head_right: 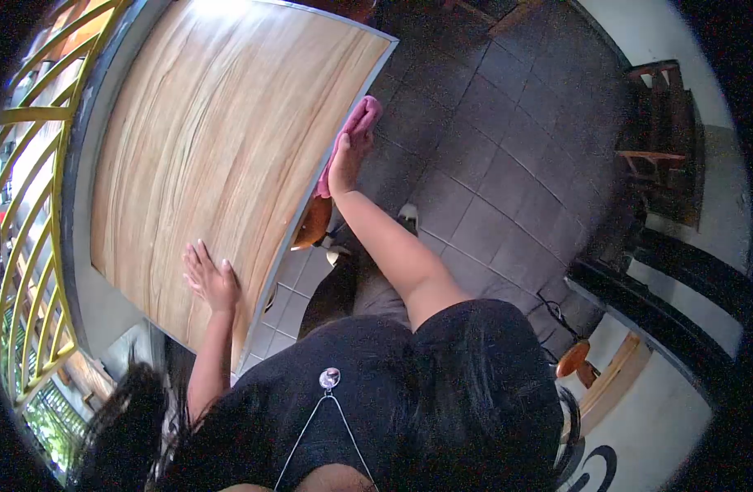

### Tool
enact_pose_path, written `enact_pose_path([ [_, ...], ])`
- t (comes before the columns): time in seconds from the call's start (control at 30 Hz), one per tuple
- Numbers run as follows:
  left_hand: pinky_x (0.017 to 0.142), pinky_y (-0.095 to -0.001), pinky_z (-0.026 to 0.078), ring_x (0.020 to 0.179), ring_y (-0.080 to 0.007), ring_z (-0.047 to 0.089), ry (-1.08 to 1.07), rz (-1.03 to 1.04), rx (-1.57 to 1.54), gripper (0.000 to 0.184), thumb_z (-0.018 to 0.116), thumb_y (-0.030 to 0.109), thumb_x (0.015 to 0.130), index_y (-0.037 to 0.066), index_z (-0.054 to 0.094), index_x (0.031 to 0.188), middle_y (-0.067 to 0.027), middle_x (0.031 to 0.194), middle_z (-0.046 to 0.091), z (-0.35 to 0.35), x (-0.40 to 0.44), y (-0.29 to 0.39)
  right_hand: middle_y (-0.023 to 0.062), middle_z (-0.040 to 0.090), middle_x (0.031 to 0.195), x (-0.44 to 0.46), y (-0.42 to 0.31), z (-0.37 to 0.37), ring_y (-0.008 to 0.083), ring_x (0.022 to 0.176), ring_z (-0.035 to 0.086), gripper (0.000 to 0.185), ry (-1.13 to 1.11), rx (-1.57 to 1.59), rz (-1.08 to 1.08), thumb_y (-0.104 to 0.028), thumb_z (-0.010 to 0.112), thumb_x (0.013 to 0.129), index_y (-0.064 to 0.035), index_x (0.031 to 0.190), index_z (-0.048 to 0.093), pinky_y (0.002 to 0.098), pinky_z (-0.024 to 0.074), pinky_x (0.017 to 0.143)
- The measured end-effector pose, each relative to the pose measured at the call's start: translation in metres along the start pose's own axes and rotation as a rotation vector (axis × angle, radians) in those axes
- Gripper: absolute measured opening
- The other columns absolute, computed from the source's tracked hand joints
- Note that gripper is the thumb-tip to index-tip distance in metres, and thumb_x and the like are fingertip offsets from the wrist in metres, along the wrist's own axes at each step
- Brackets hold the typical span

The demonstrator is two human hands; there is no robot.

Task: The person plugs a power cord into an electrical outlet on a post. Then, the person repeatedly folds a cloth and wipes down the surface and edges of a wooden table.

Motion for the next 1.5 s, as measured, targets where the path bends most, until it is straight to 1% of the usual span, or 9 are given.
enact_pose_path([
  [0.33,0.103,-0.0489,0.013,0.125,-0.0340,0.026,-0.097,-0.239,-0.143,0.050,0.038,0.034,0.089,0.009,0.034,0.133,-0.0164,0.135,0.029,0.001,0.040,-0.007,0.0202,0.024,0.136,0.070,-0.033,-0.010,0.0320,0.123,0.028,0.070,0.010,0.034,0.057,-0.036,0.045,0.081,-0.0005,0.135,0.018,0.0391,0.0209,0.103],
  [0.63,0.100,-0.0439,0.025,0.120,-0.0320,0.033,0.131,0.253,-0.212,0.044,0.035,0.031,0.092,0.005,0.041,0.127,-0.0112,0.135,0.036,0.033,0.293,0.151,0.0155,0.032,0.133,0.174,-0.034,-0.048,0.0261,0.120,0.034,0.059,-0.116,0.106,0.046,-0.028,0.045,0.084,-0.0002,0.133,0.026,0.0334,0.0251,0.101],
  [0.73,0.102,-0.0408,0.024,0.122,-0.0327,0.034,0.164,0.157,-0.102,0.046,0.033,0.037,0.092,0.011,0.043,0.128,-0.0154,0.133,0.038,0.046,0.385,0.188,0.0105,0.036,0.131,0.221,-0.051,-0.050,0.0201,0.116,0.037,0.064,-0.578,0.367,0.500,-0.032,0.053,0.082,0.0008,0.132,0.030,0.0336,0.0263,0.101],
  [0.93,0.103,-0.0477,0.017,0.129,-0.0274,0.027,0.236,-0.115,0.136,0.058,0.037,0.051,0.085,0.019,0.038,0.133,-0.0113,0.138,0.033,0.047,0.442,0.224,0.0090,0.043,0.127,0.281,-0.046,-0.060,0.0160,0.114,0.041,0.068,-1.226,0.033,0.192,-0.028,0.060,0.079,-0.0016,0.134,0.030,0.0318,0.0310,0.098],
  [0.97,0.103,-0.0479,0.016,0.129,-0.0270,0.027,0.233,-0.098,0.125,0.057,0.038,0.051,0.085,0.019,0.037,0.133,-0.0106,0.139,0.033,0.049,0.444,0.219,0.0097,0.048,0.121,0.316,-0.063,-0.059,0.0166,0.110,0.047,0.058,-1.401,-0.200,0.583,-0.017,0.059,0.079,-0.0025,0.131,0.037,0.0313,0.0370,0.093],
  [1.13,0.104,-0.0476,0.014,0.129,-0.0262,0.027,0.230,-0.086,0.081,0.056,0.040,0.049,0.085,0.020,0.037,0.133,-0.0090,0.139,0.032,0.042,0.440,0.223,0.0100,0.047,0.124,0.340,-0.044,-0.032,0.0203,0.112,0.047,0.051,-1.167,0.156,1.152,-0.002,0.051,0.077,-0.0045,0.127,0.041,0.0340,0.0375,0.095],
  [1.23,0.104,-0.0493,0.013,0.129,-0.0255,0.026,0.234,-0.087,0.066,0.055,0.045,0.046,0.084,0.020,0.038,0.132,-0.0086,0.137,0.033,0.043,0.439,0.223,0.0117,0.045,0.125,0.305,-0.058,0.002,0.0212,0.111,0.047,0.057,-1.453,0.081,0.636,0.001,0.047,0.074,-0.0057,0.130,0.037,0.0306,0.0407,0.090],
  [1.3,0.103,-0.0518,0.013,0.130,-0.0254,0.024,0.221,-0.098,0.050,0.056,0.046,0.047,0.083,0.021,0.038,0.132,-0.0081,0.138,0.031,0.043,0.440,0.223,0.0125,0.037,0.133,0.300,-0.047,0.011,0.0253,0.123,0.033,0.059,-1.400,-0.103,0.051,0.001,0.049,0.073,-0.0083,0.130,0.038,0.0351,0.0272,0.102],
  [1.5,0.101,-0.0554,0.015,0.130,-0.0290,0.022,0.192,-0.111,0.021,0.058,0.048,0.046,0.080,0.019,0.038,0.131,-0.0094,0.138,0.029,0.038,0.436,0.231,0.0109,0.038,0.132,0.307,-0.044,0.084,0.0272,0.122,0.033,0.055,-1.389,-0.133,0.010,-0.009,0.053,0.075,-0.0086,0.129,0.039,0.0357,0.0223,0.104],
])
Point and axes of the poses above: each hand's wrist, its own x-axis towards the middle knuckle, its own z-axis out of the palm, y = z × x, the point moved 1 cm from there along x, towards the middle knuckle
